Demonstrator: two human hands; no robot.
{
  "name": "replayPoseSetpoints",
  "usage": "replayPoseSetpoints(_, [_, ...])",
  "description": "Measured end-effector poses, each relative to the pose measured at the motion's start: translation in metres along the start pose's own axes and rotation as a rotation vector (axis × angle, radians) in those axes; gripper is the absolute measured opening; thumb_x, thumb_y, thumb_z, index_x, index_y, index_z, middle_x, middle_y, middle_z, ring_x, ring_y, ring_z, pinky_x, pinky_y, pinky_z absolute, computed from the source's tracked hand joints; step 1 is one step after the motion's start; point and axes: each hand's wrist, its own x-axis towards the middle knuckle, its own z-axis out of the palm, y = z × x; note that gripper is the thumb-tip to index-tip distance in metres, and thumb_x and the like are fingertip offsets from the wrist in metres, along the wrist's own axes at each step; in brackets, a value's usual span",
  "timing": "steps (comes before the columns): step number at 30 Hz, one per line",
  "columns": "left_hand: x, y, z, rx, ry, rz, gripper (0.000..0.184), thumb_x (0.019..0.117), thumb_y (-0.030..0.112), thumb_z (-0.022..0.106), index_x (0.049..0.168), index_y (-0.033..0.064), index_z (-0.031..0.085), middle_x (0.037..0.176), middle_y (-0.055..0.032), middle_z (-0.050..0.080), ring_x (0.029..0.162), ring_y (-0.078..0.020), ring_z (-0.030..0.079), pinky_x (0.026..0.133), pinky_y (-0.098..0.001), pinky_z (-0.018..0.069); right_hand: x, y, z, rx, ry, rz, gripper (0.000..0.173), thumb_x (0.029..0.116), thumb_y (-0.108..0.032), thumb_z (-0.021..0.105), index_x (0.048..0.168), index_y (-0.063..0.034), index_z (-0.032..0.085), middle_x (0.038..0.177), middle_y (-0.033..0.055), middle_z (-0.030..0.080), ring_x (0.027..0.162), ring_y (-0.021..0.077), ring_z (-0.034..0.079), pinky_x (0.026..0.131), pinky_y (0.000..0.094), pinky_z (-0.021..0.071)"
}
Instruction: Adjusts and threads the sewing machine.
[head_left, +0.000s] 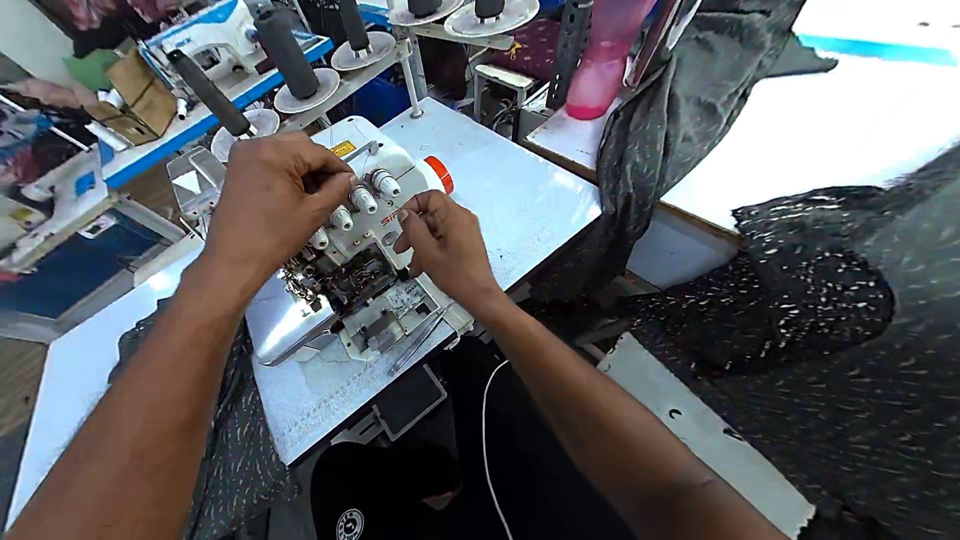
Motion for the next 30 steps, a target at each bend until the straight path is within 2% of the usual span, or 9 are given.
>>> replayPoseSetpoints(3, [0.002,0.003,0.015,0.176,0.109,0.025,0.015,0.097,0.019,0.068,0.093,0.0073,0.077,0.079,-0.0064,0.062,0.067,-0.0132,0.056,0.062,-0.0296,0.0471,0.006,0.007,0.017,0.183,-0.004,0.212,0.018,0.1085,-0.016,0.053,0.108,-0.0005,0.061,0.07,0.0072,0.073,0.045,0.0144,0.064,0.041,0.0294,0.0546])
replayPoseSetpoints(6, [0.002,0.005,0.026,0.298,0.132,0.046,0.017,0.0981,0.016,0.066,0.094,0.004,0.077,0.077,-0.0109,0.06,0.067,-0.022,0.057,0.062,-0.038,0.0472,0.012,0.012,0.026,0.26,0.021,0.304,0.019,0.1089,-0.018,0.052,0.11,-0.0009,0.061,0.071,0.0076,0.073,0.043,0.0139,0.061,0.039,0.0279,0.0517])
replayPoseSetpoints(12, [0.001,0.009,0.029,0.374,0.118,0.041,0.019,0.0999,0.017,0.064,0.093,0.0032,0.075,0.08,-0.0129,0.061,0.069,-0.0258,0.06,0.062,-0.0417,0.049,0.021,0.016,0.027,0.283,0.05,0.307,0.018,0.1087,-0.017,0.052,0.108,-0.0006,0.061,0.07,0.0073,0.071,0.043,0.0137,0.06,0.039,0.0276,0.0513])
replayPoseSetpoints(22, [0.001,0.01,0.029,0.423,0.091,0.049,0.018,0.0994,0.013,0.062,0.091,0.0017,0.074,0.079,-0.0134,0.059,0.067,-0.0269,0.059,0.06,-0.0425,0.048,0.023,0.018,0.029,0.252,0.038,0.3,0.018,0.1079,-0.016,0.052,0.106,-0.0014,0.063,0.07,0.0058,0.071,0.044,0.0125,0.061,0.04,0.027,0.0515])
replayPoseSetpoints(30, [0.001,0.013,0.029,0.472,0.032,0.037,0.019,0.1005,0.012,0.061,0.092,-0.0001,0.073,0.084,-0.0158,0.06,0.071,-0.0316,0.062,0.061,-0.0477,0.0501,0.022,0.022,0.039,0.093,0.072,0.251,0.014,0.1051,-0.015,0.054,0.103,-0.0054,0.064,0.07,0.003,0.071,0.05,0.0126,0.066,0.044,0.0302,0.0563])
